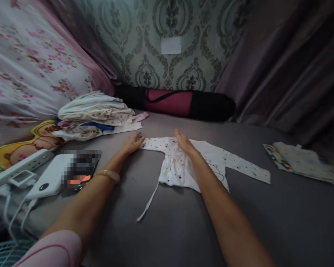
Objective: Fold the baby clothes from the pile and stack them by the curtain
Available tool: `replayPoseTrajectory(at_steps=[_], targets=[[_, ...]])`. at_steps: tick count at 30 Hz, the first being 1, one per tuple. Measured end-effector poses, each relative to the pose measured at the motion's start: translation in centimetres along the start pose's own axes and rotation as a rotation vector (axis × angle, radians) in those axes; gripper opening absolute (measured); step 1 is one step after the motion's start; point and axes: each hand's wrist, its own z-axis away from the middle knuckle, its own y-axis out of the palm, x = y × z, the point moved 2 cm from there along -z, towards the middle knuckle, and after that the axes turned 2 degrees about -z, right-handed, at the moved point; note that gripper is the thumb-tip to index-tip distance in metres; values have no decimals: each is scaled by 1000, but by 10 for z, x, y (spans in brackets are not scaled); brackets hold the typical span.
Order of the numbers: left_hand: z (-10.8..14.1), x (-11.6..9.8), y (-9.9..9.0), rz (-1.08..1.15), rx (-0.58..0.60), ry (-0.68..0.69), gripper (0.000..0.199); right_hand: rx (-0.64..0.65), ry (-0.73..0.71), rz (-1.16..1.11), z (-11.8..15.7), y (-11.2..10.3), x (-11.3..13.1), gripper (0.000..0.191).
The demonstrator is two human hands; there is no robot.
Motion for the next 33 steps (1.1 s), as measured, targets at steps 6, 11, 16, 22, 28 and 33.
replayPoseTrajectory(at_steps=[6,11,16,22,28,33], targets=[[24,-60,-26,54,-55,105,36,78,43,-387,40,-68,6,31],[79,-152,-20,300,406,387,23,361,165,-251,90,-66,-8,19],[110,-182,18,85,658,270,19,581,177,61,114,-45,-19,20],[111,-160,40,-109,420,349,13,560,183,281,119,-38,-10,15],[118,-158,45,-91,410,322,27,498,124,454,128,-39,3,22],[118,-158,48,-96,388,328,26,543,120,469,129,-39,4,25]])
